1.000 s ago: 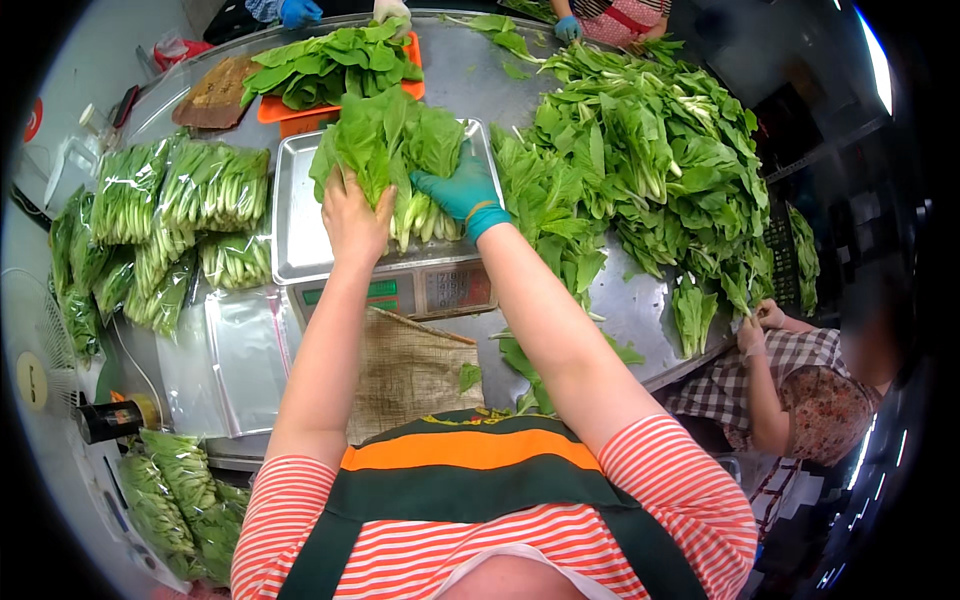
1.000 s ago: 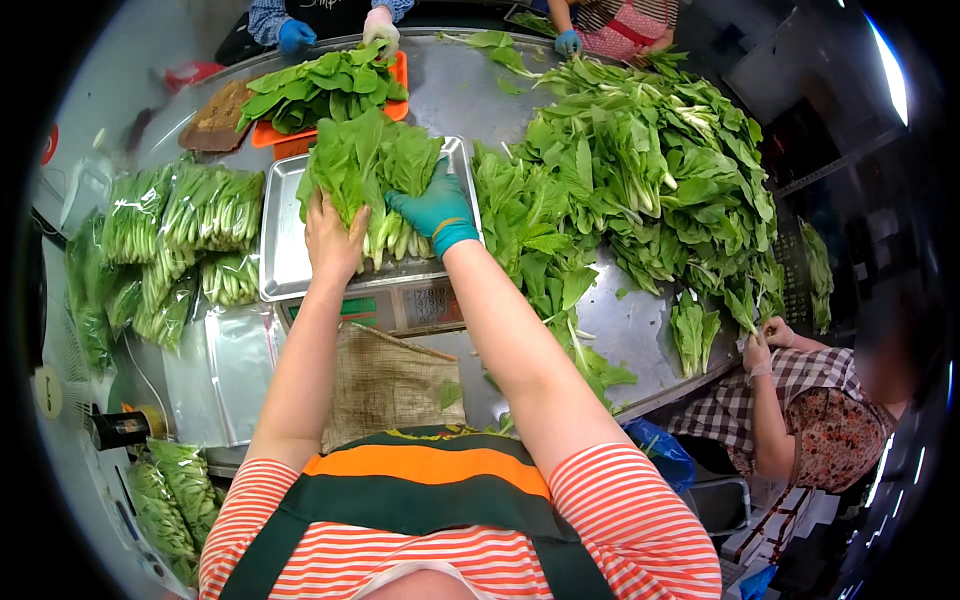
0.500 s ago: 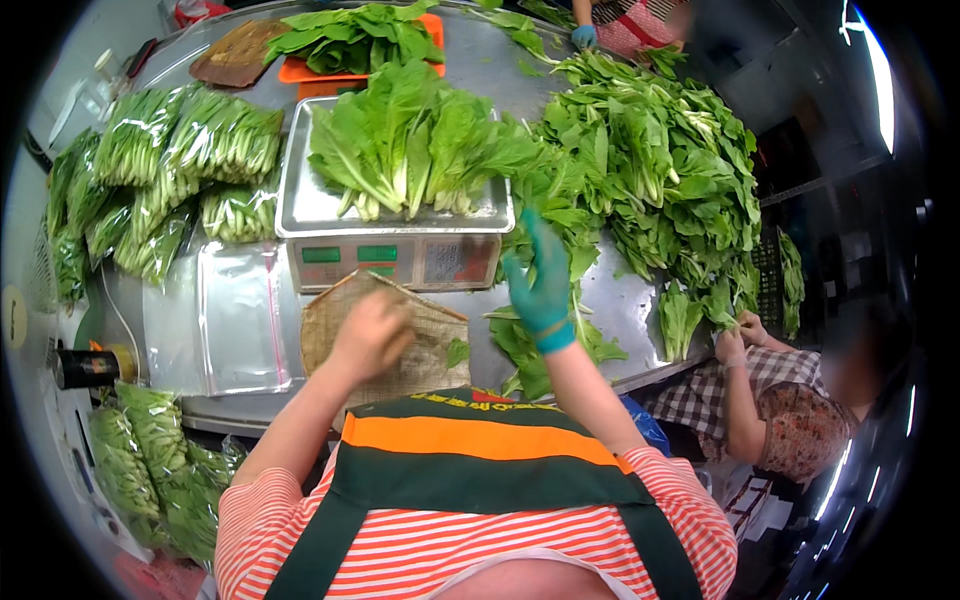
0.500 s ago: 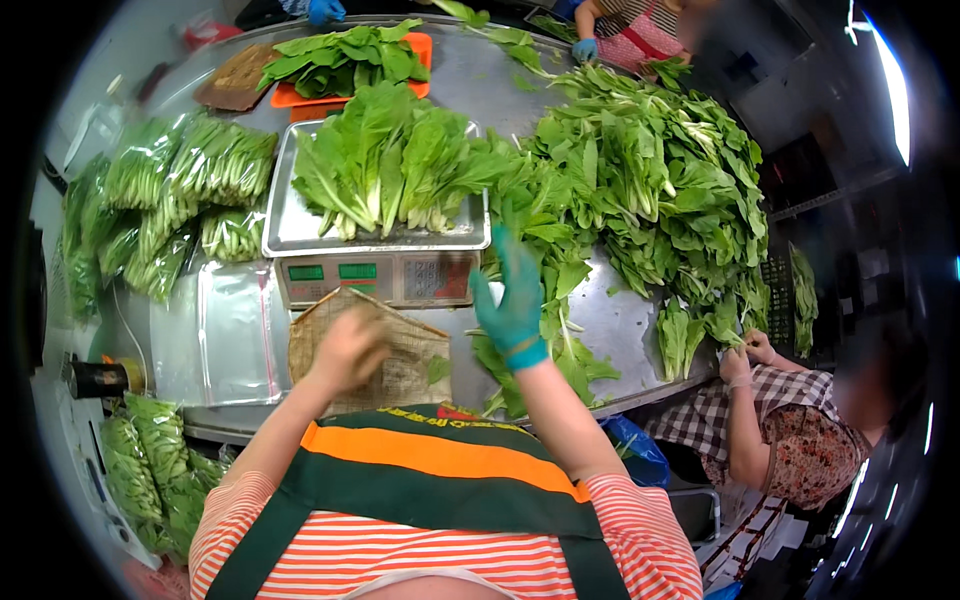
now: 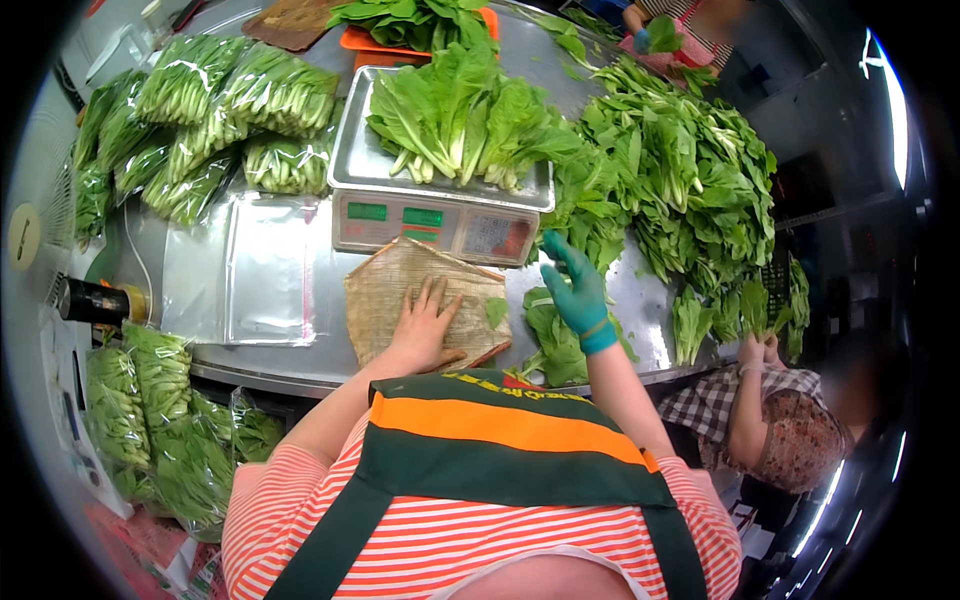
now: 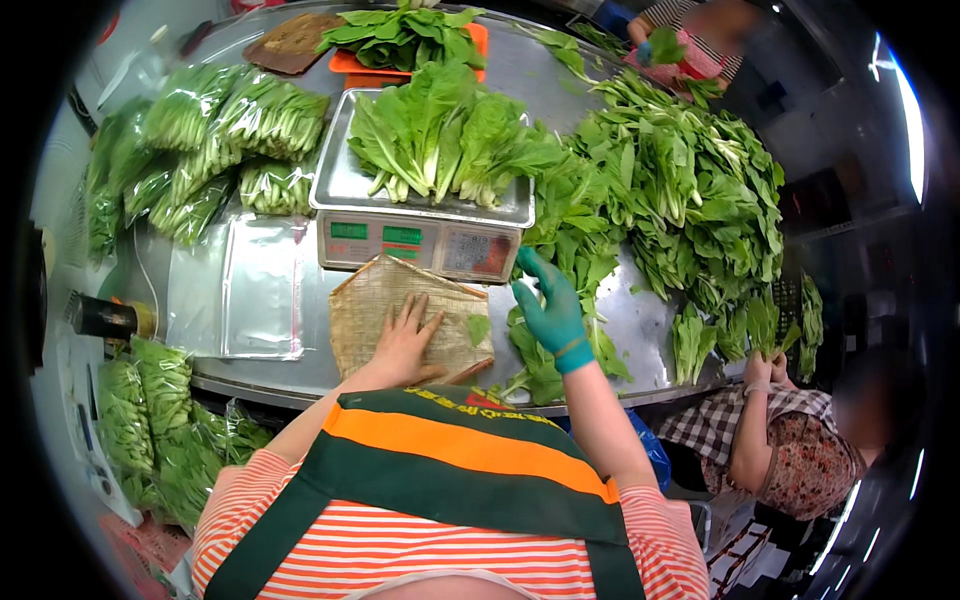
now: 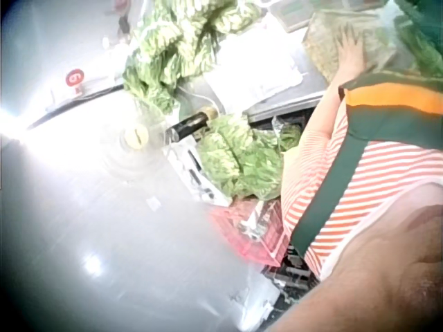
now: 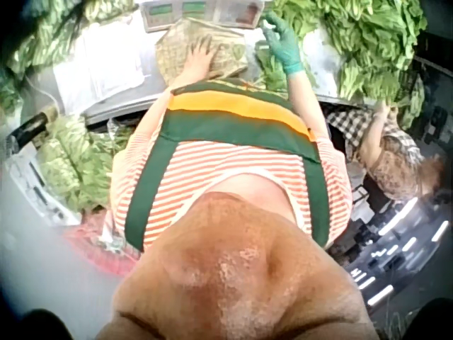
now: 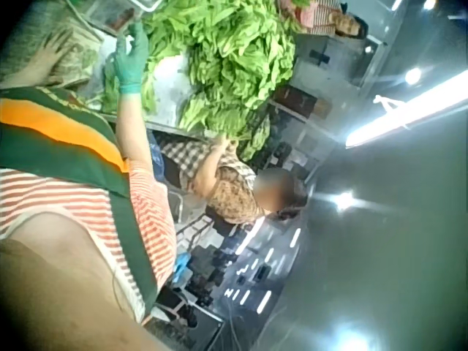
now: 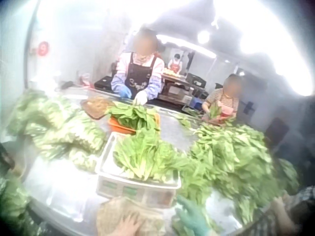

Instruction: The person selects leafy greens, weighs them on a digital scale, places them into plastic bags, seals the bags, and stacks the packaged bundles on a cart. The person also applies printed labels to the bags and organizes them in crates.

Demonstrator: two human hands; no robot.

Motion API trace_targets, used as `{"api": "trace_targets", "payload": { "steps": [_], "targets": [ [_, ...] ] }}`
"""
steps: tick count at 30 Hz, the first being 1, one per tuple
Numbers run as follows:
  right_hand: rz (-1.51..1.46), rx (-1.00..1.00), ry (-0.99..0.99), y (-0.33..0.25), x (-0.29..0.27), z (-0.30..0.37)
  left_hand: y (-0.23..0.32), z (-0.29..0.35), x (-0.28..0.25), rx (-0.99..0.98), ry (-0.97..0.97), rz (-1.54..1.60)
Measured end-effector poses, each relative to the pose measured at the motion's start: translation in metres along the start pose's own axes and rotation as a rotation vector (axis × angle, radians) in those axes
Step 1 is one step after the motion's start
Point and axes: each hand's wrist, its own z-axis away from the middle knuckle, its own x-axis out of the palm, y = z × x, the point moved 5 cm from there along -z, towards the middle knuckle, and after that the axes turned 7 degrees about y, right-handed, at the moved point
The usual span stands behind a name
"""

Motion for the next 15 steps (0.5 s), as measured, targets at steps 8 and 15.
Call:
{"api": "trace_targets", "payload": {
  "steps": [8, 15],
  "targets": [
    [-0.275, 0.28, -0.151, -0.003, 0.023, -0.086, -0.014, -0.003, -0.009, -0.009, 0.32, 0.324],
    [0.286, -0.012, -0.131, -0.071, 0.07, -0.107, -0.065, -0.088, -0.171, -0.253, 1.044, 0.264]
  ]
}}
